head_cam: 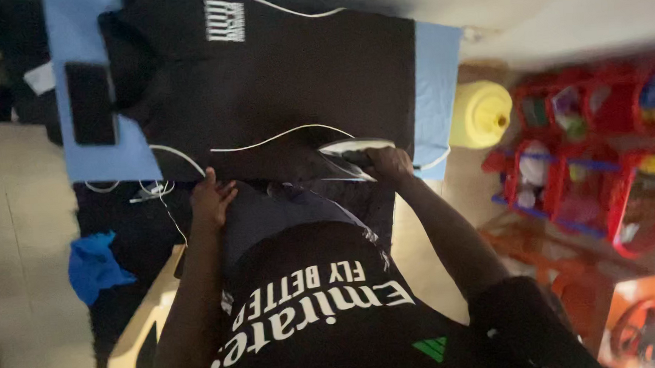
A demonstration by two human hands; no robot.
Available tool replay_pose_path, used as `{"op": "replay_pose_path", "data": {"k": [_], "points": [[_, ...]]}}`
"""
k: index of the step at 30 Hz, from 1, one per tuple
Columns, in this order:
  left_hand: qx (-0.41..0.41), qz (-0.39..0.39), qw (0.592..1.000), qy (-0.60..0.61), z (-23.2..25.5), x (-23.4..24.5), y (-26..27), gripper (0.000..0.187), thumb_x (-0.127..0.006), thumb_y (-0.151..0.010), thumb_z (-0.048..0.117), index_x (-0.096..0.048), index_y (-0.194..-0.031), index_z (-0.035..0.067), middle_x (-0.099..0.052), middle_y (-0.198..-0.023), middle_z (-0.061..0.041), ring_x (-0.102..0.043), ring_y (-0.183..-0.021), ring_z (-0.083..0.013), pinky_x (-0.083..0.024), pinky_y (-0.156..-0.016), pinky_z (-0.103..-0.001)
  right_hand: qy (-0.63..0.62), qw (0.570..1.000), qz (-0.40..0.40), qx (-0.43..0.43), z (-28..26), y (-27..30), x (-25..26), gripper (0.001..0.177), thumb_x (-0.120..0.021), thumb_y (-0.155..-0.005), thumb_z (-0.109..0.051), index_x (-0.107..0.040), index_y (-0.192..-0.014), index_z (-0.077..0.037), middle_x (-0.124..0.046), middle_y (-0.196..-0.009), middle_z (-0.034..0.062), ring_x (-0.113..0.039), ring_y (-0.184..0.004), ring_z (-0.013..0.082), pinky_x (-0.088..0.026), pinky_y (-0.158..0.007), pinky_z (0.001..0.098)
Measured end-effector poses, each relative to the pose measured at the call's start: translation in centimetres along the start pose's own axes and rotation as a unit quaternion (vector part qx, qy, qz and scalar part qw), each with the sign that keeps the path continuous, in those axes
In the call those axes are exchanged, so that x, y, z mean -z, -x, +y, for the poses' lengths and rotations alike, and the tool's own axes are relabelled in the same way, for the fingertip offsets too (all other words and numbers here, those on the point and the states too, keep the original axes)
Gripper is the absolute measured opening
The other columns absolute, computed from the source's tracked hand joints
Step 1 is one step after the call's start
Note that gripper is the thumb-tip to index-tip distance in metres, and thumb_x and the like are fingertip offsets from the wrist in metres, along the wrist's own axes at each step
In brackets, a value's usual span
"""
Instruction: The person irons a black shirt with a white design and then folds it on an ironing board.
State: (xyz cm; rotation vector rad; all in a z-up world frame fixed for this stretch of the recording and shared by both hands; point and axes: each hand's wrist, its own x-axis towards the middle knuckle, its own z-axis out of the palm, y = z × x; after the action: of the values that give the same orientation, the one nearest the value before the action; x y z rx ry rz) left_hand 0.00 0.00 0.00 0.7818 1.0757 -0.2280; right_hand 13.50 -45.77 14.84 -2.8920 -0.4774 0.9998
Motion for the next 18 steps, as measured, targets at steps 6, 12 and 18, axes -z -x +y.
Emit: {"op": "replay_pose_path", "data": {"k": [6, 12, 18], "points": [[-0.187, 0.228, 0.917, -0.269, 2.3, -1.2, 0.9, 0.092, -0.091, -0.082, 0.036, -0.038, -0.145, -0.006, -0.052, -0.140, -0.022, -0.057, -0.119, -0.0334, -0.057, -0.093, -0.047, 0.004, 1.000, -0.017, 0.023, -1.5, 1.7, 2.6, 0.036, -0.068, -0.087, -0.038, -0.072, -0.123, -0.033, -0.076, -0.101, 0.0104, -0.074, -0.092, 0.0331, -0.059, -0.079, 0.0500], [-0.385, 0.196, 0.863, -0.262, 5.4, 0.1, 2.8, 0.073, -0.095, -0.075, 0.023, -0.060, -0.133, -0.004, -0.069, -0.127, -0.018, -0.065, -0.115, -0.0298, -0.052, -0.101, -0.043, -0.126, 0.984, 0.106, -0.063, -3.5, 1.3, 2.1, 0.032, -0.073, -0.084, -0.036, -0.076, -0.113, -0.024, -0.078, -0.100, 0.0112, -0.075, -0.094, 0.0330, -0.060, -0.082, 0.0490], [-0.309, 0.280, 0.772, -0.480, 5.5, 3.8, 1.1, 0.039, -0.087, -0.101, 0.035, -0.077, -0.112, -0.001, -0.074, -0.106, -0.022, -0.071, -0.102, -0.0384, -0.054, -0.091, -0.048, -0.083, 0.996, 0.003, 0.027, -10.1, -3.9, 5.1, 0.043, -0.079, -0.077, -0.036, -0.074, -0.116, -0.020, -0.075, -0.108, 0.0115, -0.072, -0.101, 0.0342, -0.057, -0.086, 0.0506]]}}
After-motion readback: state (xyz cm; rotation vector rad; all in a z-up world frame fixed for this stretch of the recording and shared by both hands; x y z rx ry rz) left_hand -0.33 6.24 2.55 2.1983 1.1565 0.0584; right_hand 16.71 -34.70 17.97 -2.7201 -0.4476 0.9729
